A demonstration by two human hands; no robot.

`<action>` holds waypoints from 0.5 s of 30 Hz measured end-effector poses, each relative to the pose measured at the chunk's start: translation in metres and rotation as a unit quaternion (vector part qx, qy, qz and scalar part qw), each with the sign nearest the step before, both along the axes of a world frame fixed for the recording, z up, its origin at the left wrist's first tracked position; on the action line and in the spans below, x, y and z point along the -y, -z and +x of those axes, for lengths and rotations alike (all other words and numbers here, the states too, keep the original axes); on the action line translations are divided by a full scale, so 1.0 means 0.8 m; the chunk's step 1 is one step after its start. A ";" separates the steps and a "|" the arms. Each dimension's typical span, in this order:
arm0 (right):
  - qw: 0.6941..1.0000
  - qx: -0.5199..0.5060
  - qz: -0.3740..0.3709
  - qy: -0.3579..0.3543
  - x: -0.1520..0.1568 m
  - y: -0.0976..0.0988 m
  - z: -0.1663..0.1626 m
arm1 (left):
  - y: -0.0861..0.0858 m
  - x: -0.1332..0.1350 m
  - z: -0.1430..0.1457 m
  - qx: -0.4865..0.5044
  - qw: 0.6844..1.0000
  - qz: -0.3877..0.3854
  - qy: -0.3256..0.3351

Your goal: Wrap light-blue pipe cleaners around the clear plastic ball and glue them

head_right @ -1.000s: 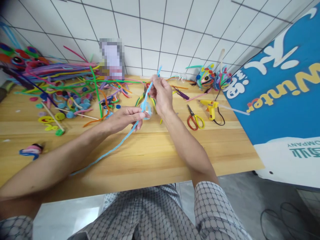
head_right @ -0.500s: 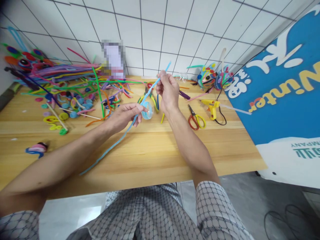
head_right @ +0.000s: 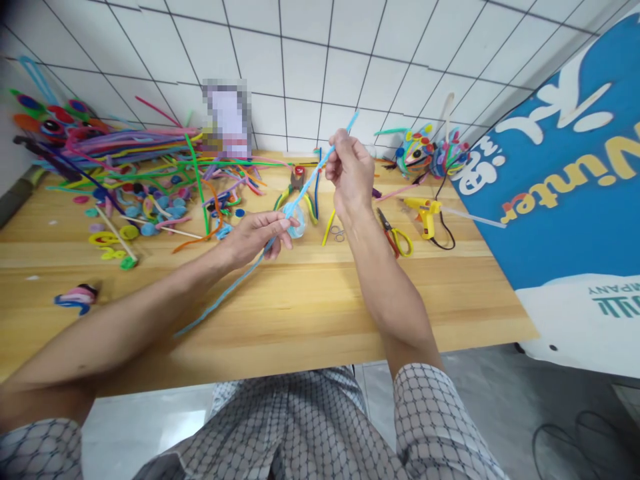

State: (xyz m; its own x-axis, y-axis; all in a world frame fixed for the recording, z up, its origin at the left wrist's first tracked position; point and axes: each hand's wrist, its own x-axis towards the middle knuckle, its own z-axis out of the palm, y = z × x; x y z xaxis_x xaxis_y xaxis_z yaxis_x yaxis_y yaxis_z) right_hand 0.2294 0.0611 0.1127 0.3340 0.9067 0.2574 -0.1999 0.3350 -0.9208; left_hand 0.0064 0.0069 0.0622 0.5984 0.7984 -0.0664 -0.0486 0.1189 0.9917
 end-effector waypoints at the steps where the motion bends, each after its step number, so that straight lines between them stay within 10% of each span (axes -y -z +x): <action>1: 1.000 0.003 0.006 0.005 0.001 -0.002 0.000 | 0.001 0.000 0.000 0.006 1.000 0.004 -0.011; 15: 0.997 -0.036 0.041 0.055 0.012 -0.021 -0.004 | 0.000 0.003 0.004 0.051 0.992 -0.111 0.014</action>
State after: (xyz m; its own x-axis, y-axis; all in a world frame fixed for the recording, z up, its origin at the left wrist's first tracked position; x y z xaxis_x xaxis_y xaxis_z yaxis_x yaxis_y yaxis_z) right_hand 0.2266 0.0514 0.1295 0.4508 0.8403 0.3011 -0.2214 0.4321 -0.8742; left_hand 0.0097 0.0048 0.0625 0.6329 0.7535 -0.1780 -0.1400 0.3375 0.9309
